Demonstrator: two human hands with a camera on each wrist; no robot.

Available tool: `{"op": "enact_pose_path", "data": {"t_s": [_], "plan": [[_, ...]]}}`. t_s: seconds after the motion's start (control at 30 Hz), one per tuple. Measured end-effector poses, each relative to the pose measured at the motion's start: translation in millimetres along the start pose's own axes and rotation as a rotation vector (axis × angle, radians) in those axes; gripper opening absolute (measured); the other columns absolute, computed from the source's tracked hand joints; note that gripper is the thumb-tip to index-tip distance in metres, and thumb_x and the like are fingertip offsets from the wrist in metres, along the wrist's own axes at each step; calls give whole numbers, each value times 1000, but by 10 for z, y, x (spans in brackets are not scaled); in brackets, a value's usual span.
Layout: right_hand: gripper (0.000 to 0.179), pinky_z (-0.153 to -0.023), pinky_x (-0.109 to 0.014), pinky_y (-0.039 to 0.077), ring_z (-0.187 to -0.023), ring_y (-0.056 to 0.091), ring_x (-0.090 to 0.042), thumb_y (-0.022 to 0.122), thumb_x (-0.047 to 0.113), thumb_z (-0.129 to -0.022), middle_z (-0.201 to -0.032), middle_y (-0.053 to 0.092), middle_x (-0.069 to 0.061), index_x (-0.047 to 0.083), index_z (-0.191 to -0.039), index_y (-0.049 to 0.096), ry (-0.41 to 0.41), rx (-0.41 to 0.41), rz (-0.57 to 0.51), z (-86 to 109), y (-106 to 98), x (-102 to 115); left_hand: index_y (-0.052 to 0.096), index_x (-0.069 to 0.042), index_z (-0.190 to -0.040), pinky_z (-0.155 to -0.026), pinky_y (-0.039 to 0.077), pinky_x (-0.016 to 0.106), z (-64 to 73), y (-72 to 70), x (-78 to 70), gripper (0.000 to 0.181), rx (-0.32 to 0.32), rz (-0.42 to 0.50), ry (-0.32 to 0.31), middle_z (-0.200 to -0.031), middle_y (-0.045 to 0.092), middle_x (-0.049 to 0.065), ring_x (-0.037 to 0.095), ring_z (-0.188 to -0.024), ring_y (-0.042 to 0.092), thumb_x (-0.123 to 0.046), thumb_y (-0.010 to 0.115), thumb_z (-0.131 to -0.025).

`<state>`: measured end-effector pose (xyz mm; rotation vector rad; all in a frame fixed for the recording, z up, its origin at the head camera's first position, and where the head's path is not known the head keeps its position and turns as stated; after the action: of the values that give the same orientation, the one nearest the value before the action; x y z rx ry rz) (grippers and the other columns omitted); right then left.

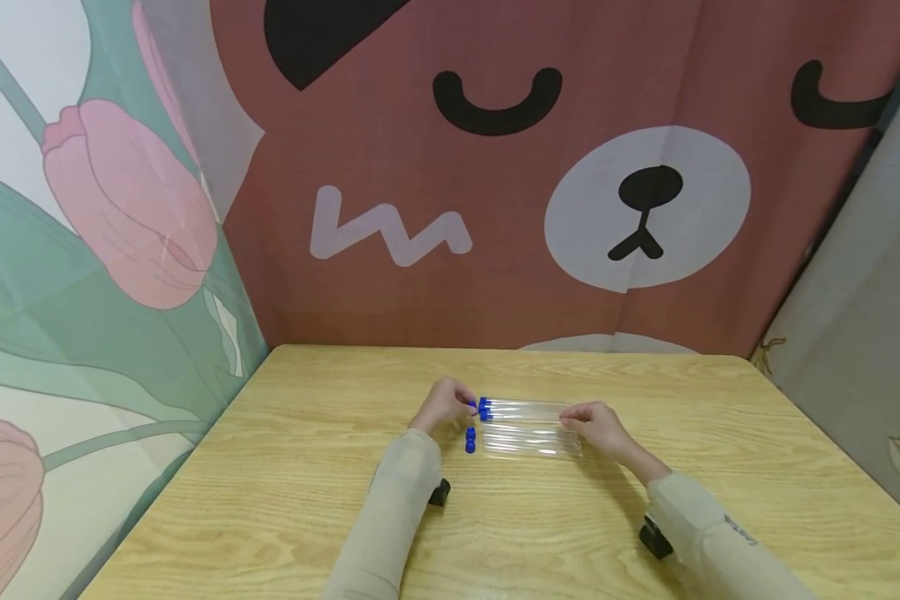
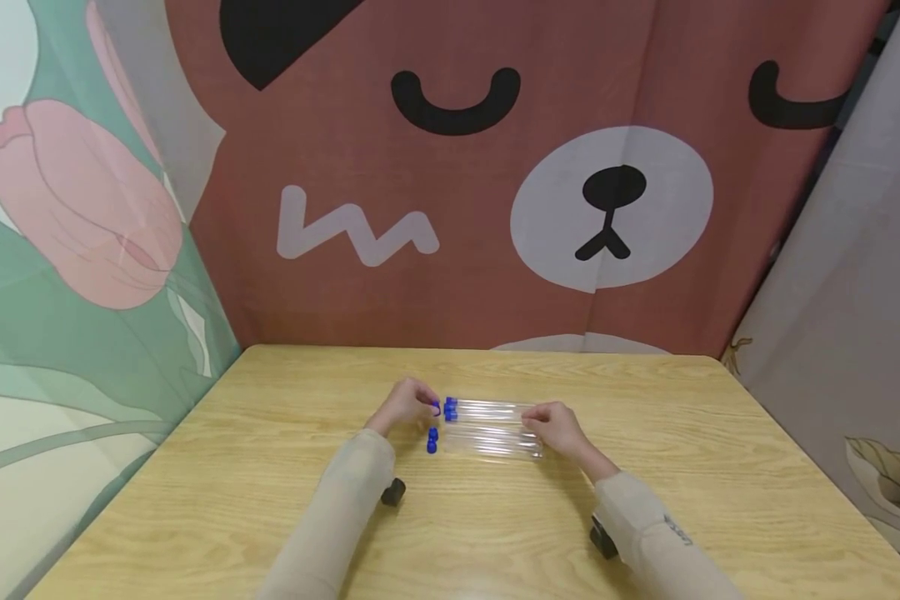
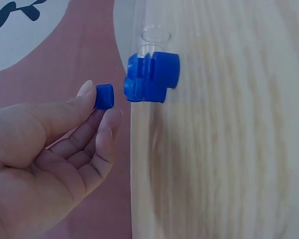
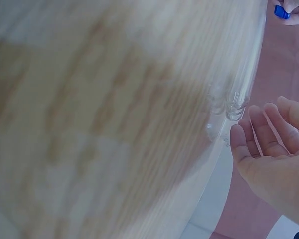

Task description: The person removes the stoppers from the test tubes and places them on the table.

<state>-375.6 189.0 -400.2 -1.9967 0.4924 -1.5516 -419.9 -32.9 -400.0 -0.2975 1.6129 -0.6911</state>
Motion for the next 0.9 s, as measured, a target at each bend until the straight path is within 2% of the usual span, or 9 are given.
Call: {"op": "enact_pose_path", "data": {"t_s": [0.1, 0.43, 0.63, 0.9], "plan": [[19, -71, -35, 49, -89, 57, -29, 57, 5, -87, -94, 63, -17, -10, -96, 63, -2, -3, 0, 2, -6, -2, 68, 3, -82, -58, 52, 29, 4, 25, 24, 7, 11, 19, -29, -72, 63, 7, 19, -63, 61, 5, 68, -75], [18, -69, -33, 49, -87, 57, -28, 58, 5, -86, -92, 63, -17, -10, -95, 63, -12, -2, -9, 8, -10, -12, 69, 2, -81, -52, 49, 25, 38, 91, 49, 6, 35, -69, 5, -69, 63, 6, 16, -60, 58, 3, 69, -75], [18, -67, -30, 48, -85, 57, -25, 58, 6, -87, -92, 63, -16, -9, -95, 64, 0, 1, -17, 14, -7, -29, 69, 2, -82, -53, 48, 22, 49, 108, 91, 8, 40, -92, -23, -72, 62, 4, 11, -60, 54, 3, 69, -74], [17, -65, -27, 48, -80, 57, -20, 58, 6, -86, -89, 64, -14, -8, -93, 64, -8, -1, -22, 23, -15, -32, 69, 2, -81, -51, 46, 21, 46, 127, 98, 10, 46, -105, -15, -70, 62, 4, 11, -58, 54, 5, 70, -72]]}}
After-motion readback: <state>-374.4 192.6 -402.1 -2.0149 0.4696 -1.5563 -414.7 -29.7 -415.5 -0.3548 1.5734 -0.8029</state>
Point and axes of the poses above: each hand's wrist, its own z-axis away from the middle knuckle, its own y-axis out of the palm, x = y × z, the point moved 10 cm from there along -z, towards the middle knuckle
